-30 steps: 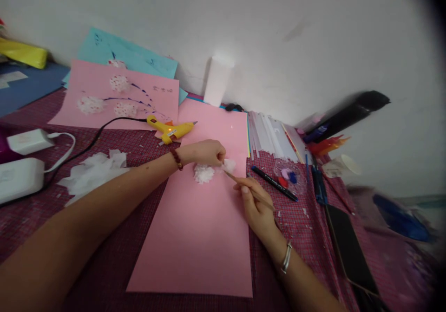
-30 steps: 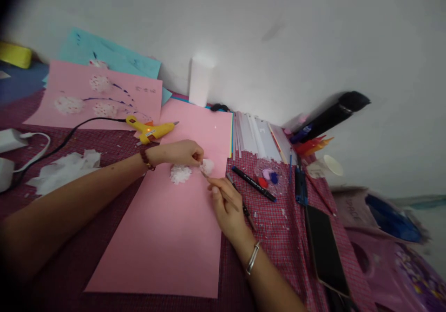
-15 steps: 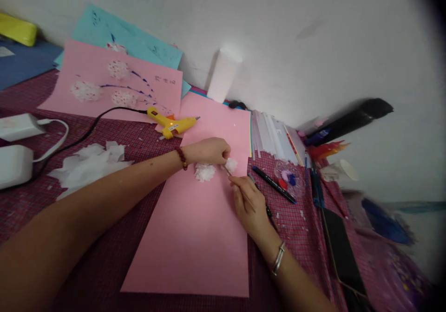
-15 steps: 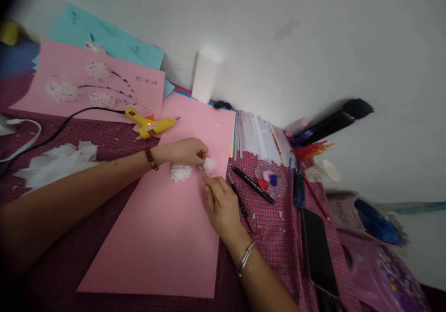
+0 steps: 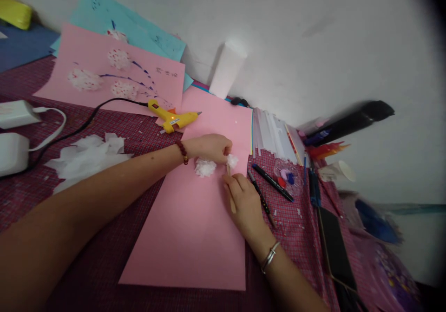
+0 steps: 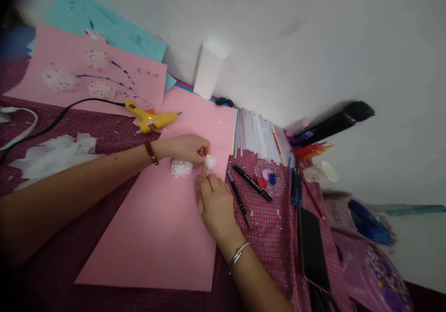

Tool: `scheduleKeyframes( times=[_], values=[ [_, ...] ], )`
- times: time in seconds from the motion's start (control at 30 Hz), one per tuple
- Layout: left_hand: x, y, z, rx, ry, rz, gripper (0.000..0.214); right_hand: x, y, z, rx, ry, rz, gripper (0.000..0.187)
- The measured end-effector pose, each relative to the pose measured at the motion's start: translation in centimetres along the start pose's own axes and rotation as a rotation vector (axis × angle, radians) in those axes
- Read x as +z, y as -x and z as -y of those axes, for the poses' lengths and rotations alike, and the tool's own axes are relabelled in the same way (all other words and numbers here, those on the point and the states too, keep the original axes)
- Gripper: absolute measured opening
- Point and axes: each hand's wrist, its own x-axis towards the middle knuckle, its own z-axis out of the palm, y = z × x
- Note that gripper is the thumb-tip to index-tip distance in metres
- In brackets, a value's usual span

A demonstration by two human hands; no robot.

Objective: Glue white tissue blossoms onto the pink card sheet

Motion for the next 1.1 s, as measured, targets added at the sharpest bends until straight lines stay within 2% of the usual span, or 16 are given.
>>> scheduleKeyframes(
  times=[0.17,0.33,0.4,0.47,0.57,0.67,0.73,0.83,0.9,1.0,1.1],
  values=[
    [0.2,0.1,-0.3,-0.042,-0.05,-0.054,0.014,0.0,0.4,0.0,0.004,-0.086,-0.044,0.031],
    [0.6,0.0,-0.2,-0.027,-0.035,-0.054,0.013,-0.3,1.6,0.2,-0.03,-0.232,-0.092,0.029],
    [0.2,0.0,-0.1,-0.025,0.025,-0.03,0.014,-0.3,2.0,0.1,-0.035,-0.313,-0.112,0.028],
    [-1.1,0.3,0.2,-0.031,0.145,0.043,0.022,-0.2,2.2,-0.1,-0.005,-0.423,-0.153,0.026],
    [-4.6,2.0,0.8,-0.063,0.265,0.095,0.032,0.2,2.2,-0.9,0.136,-0.614,-0.242,0.02],
    [-7.6,5.5,1.2,-0.104,0.148,0.034,0.023,0.6,2.0,-1.7,0.284,-0.77,-0.247,0.021],
    [-8.2,8.3,1.4,-0.142,0.042,0.047,0.015,0.8,1.8,-2.0,0.328,-0.836,-0.235,0.023],
    [-7.2,11.7,1.8,-0.149,-0.079,0.095,0.011,0.9,1.6,-2.1,0.328,-0.882,-0.229,0.026],
    [-6.0,12.8,2.3,-0.114,-0.13,0.095,0.014,1.0,1.7,-2.0,0.318,-0.897,-0.222,0.026],
    [-4.9,13.1,3.1,-0.122,-0.147,0.106,0.015,1.2,1.8,-1.9,0.311,-0.907,-0.231,0.026],
    [-4.9,12.8,3.6,-0.182,-0.133,0.185,0.002,1.2,1.9,-1.9,0.298,-0.916,-0.251,0.025]
  ],
)
